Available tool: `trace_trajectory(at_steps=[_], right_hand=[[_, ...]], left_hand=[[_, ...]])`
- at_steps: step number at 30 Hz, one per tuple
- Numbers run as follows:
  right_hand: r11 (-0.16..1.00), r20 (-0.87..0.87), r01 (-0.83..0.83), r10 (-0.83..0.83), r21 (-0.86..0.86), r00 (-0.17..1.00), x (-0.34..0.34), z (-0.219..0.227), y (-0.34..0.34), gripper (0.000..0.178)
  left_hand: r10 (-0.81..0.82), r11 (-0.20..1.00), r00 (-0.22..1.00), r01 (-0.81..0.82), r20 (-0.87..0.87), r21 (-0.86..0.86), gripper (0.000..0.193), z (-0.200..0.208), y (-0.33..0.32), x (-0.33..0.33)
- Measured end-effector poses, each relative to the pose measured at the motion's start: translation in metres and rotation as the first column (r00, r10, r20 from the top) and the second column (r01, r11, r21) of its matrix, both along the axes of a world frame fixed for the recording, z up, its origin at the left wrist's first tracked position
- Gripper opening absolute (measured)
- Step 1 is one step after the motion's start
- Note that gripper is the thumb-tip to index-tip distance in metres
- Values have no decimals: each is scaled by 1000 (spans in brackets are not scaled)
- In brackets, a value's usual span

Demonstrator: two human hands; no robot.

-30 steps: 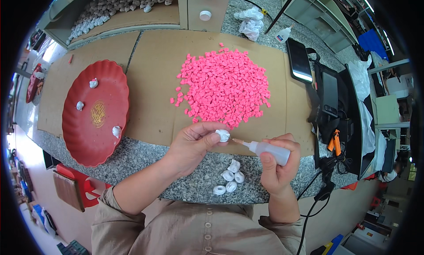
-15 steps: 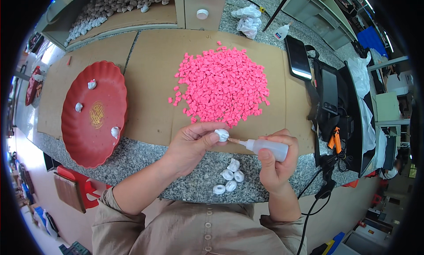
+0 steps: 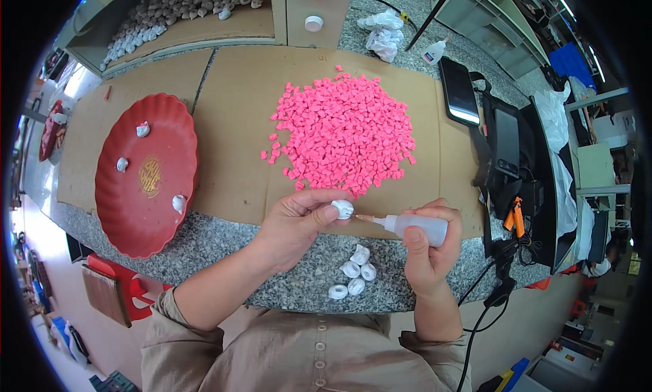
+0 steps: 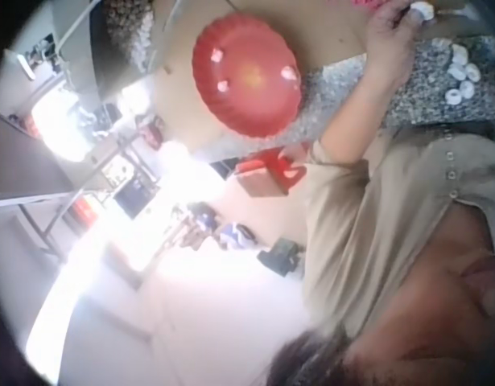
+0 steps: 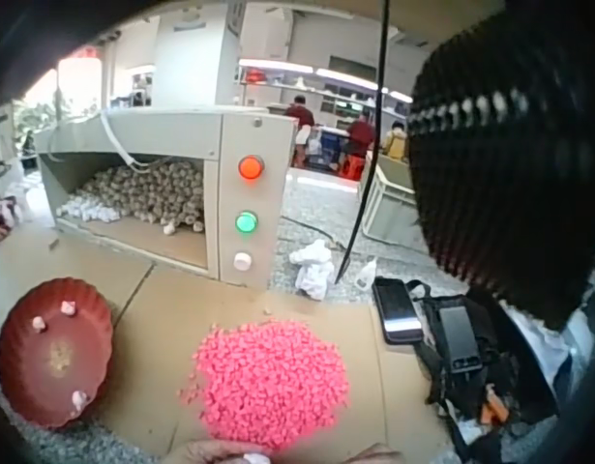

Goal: The person applies glue onto white figurines using a bottle and attaches small pink pieces to them by hand. They place the assembled figurines into a red tray, hand the filled tray to a coworker, and receive an empty tray.

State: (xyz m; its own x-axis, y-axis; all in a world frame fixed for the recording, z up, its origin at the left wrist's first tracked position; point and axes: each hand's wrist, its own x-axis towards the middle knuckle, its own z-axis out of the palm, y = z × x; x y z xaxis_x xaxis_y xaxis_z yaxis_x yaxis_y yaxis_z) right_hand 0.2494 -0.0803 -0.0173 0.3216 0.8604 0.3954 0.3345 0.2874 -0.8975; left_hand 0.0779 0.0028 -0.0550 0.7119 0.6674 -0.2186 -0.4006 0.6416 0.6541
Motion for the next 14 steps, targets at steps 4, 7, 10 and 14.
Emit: trace_trajectory(at_steps=[4, 7, 10, 14], right_hand=[[1000, -23, 6, -6, -10, 1000, 1, 1, 0, 23], [1000, -5, -3, 3, 4, 1000, 2, -1, 1, 24], [982, -467, -101, 16, -158, 884, 4, 8, 1, 25], [980, -818, -181, 40, -78, 574, 36, 4, 11, 35]], left_hand=[[4, 1000, 1000, -4, 4, -4, 24, -1, 0, 0], [12, 1000, 1000, -12, -8, -1, 23, 1, 0, 0], [-2, 1000, 1000, 3, 22, -18, 23, -3, 1, 0], [0, 1000, 999, 0, 38, -6, 23, -1, 1, 2]])
